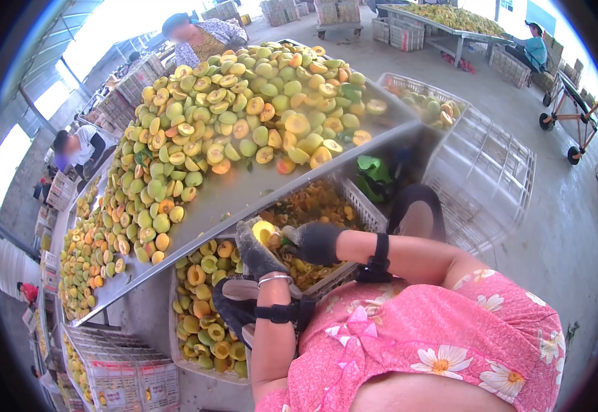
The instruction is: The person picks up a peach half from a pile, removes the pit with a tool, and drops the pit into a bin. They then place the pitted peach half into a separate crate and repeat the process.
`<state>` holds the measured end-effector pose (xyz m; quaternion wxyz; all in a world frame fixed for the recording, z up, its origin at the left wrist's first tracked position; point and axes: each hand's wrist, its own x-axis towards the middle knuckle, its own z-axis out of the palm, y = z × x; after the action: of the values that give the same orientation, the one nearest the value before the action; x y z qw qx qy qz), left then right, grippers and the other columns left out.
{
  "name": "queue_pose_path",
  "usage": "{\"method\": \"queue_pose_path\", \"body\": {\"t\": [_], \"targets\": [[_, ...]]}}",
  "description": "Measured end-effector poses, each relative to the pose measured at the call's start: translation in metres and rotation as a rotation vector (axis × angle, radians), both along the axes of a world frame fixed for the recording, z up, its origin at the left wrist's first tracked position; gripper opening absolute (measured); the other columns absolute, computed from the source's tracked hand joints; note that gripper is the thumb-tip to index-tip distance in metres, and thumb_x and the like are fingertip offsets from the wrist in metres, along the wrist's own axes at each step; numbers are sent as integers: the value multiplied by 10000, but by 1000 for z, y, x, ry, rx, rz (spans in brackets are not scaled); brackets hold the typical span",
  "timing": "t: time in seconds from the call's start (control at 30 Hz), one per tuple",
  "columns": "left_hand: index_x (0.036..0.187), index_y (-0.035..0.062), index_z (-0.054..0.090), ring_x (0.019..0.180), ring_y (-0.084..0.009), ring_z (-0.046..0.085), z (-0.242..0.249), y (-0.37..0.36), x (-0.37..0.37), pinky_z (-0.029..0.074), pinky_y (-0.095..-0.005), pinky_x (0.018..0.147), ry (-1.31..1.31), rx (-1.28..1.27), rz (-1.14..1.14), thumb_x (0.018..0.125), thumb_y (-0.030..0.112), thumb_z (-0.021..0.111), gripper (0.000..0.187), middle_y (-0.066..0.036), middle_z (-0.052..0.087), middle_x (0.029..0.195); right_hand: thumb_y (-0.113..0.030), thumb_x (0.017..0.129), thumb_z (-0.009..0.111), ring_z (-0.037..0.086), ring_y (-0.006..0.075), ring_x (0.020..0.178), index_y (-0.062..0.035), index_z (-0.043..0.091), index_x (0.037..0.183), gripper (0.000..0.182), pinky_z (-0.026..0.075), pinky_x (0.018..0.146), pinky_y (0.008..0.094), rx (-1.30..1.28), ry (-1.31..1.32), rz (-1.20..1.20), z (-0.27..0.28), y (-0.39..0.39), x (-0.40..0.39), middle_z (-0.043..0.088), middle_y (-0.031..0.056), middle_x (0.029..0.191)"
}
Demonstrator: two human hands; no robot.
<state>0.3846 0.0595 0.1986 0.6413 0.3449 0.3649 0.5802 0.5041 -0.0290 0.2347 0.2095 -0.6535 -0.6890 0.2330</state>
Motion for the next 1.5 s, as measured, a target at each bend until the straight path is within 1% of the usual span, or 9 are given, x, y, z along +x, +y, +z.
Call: {"method": "queue_pose_path", "body": {"t": [0.63,0.7,0.83,0.97,1.07,1.17,1.3,1.43,1.5], "targets": [[1130,125,569,914,-217,633,6,-16,-5,534,-364,711,-258,-408,-424,933,503,499,433,-59,647,996,-254,919,460,648,354,851,-103,511,1054,209,505,693,442,180,-262,-29,2,6,19,642,171,984],[1115,125,573,872,-203,630,-14,-12,-4,519,-342,700,-280,-381,-331,931,441,534,368,-43,646,982,-199,889,494,642,316,650,-105,548,1014,166,492,534,424,500,-319,-7,-19,11,20,638,129,772],[1060,124,568,854,-195,621,16,-36,-22,525,-385,606,-74,-439,-235,920,385,551,296,-46,607,992,-249,901,537,627,385,913,-47,495,1160,331,500,770,455,-17,-524,-130,-24,24,55,649,215,926],[1056,127,554,806,-185,627,-1,-16,-22,491,-322,518,-312,-330,-46,919,422,541,326,-40,600,946,-307,899,608,636,327,937,-40,467,1261,472,487,820,411,-37,273,-177,-51,27,66,648,162,1077],[1098,87,539,899,-161,585,26,-30,-13,488,-287,722,-248,-275,18,957,355,508,305,-43,579,992,-289,889,658,597,166,880,-60,473,1250,466,475,736,332,-29,971,-151,-100,30,27,605,23,1138],[1114,57,540,961,-139,548,13,-29,-8,450,-276,839,-158,-105,109,970,342,497,322,-30,566,1029,-250,888,659,546,83,791,-84,504,1193,380,446,644,260,-337,1073,-87,-24,12,-10,593,-5,1011],[1115,81,564,950,-164,571,2,-4,-38,490,-323,835,-328,-146,159,963,387,511,346,-43,585,1032,-236,889,660,492,33,763,-96,546,1113,288,428,632,217,-364,969,-49,-29,19,-2,554,-42,905],[1077,58,574,926,-202,587,36,7,-137,511,-343,840,-389,47,286,933,336,577,313,-47,589,997,-227,883,631,598,236,897,-83,547,1169,331,479,791,343,-66,7,43,-69,19,29,609,125,1013],[1060,42,567,902,-211,593,19,15,-205,509,-324,826,-208,114,361,895,227,607,251,-70,590,991,-212,854,626,590,312,933,-106,560,1172,342,488,805,381,-9,-12,209,-90,14,48,588,162,1070]]}}
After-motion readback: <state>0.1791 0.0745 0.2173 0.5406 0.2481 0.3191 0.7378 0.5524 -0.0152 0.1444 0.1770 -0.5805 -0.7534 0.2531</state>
